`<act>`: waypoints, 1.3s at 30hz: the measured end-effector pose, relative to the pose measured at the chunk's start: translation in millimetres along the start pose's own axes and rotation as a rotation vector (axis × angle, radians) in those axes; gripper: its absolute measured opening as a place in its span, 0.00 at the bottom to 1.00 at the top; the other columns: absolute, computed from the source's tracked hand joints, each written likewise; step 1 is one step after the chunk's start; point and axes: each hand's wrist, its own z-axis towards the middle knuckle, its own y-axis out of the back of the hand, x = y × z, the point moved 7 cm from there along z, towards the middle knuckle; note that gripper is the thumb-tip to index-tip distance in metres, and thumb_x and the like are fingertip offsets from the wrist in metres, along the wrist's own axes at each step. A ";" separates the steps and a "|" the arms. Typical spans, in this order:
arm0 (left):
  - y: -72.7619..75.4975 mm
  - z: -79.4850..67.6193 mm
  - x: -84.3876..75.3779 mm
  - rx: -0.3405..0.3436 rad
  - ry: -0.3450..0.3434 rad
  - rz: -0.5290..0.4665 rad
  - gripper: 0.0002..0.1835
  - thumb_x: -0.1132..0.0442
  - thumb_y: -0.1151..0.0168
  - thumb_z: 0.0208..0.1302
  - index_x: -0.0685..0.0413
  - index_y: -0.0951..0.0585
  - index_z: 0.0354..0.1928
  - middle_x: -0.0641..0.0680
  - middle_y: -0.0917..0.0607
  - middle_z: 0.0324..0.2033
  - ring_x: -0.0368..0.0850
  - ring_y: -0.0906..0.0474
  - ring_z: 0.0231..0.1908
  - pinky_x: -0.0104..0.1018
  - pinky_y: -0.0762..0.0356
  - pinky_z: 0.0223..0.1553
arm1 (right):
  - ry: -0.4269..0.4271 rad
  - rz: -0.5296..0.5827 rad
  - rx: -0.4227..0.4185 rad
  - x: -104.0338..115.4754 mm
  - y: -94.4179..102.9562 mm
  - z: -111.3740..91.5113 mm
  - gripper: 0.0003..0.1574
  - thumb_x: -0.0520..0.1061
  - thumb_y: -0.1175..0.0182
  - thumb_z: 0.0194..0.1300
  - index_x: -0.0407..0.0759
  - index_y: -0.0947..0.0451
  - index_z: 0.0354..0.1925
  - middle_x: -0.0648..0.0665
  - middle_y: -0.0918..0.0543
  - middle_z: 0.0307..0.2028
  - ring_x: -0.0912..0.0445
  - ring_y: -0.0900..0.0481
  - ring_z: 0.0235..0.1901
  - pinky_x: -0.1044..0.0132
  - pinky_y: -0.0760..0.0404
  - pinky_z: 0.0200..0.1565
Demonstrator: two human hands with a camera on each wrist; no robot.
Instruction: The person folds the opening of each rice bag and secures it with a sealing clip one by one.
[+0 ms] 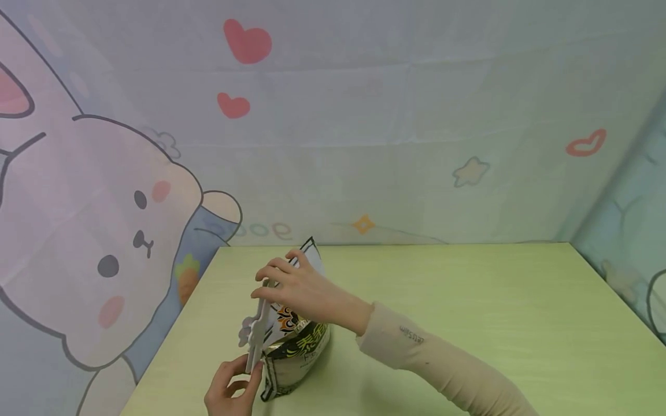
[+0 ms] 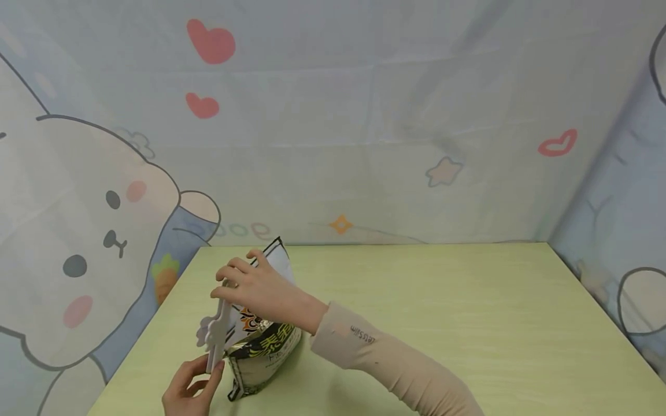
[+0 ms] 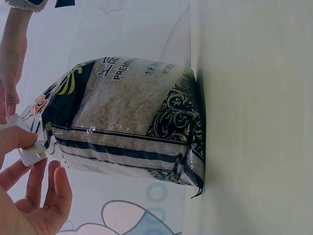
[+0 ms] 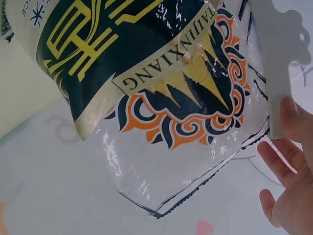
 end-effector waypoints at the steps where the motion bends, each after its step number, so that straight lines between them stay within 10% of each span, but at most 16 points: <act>1: -0.3 0.1 0.2 0.004 0.008 0.002 0.10 0.82 0.28 0.51 0.68 0.14 0.36 0.48 0.20 0.25 0.24 0.26 0.27 0.20 0.25 0.20 | -0.007 0.008 -0.003 -1.4 0.3 -0.6 0.17 0.45 0.33 0.69 0.61 0.19 0.53 0.54 0.20 0.52 0.58 0.26 0.55 0.56 0.32 0.58; 17: 0.9 1.1 -6.7 -0.059 -0.172 -0.023 0.12 0.88 0.29 0.44 0.71 0.14 0.31 0.48 0.21 0.21 0.22 0.28 0.26 0.17 0.26 0.20 | -0.080 0.042 -0.061 -6.1 -3.3 -0.1 0.21 0.35 0.32 0.65 0.62 0.19 0.45 0.58 0.19 0.44 0.56 0.28 0.48 0.49 0.31 0.57; 39: 1.0 1.5 -5.7 -0.052 -0.128 0.023 0.11 0.85 0.28 0.46 0.70 0.14 0.32 0.50 0.22 0.20 0.22 0.28 0.25 0.18 0.26 0.19 | -0.151 0.035 -0.110 -5.0 -3.5 -1.0 0.22 0.34 0.32 0.65 0.64 0.15 0.43 0.57 0.18 0.42 0.55 0.29 0.43 0.51 0.32 0.51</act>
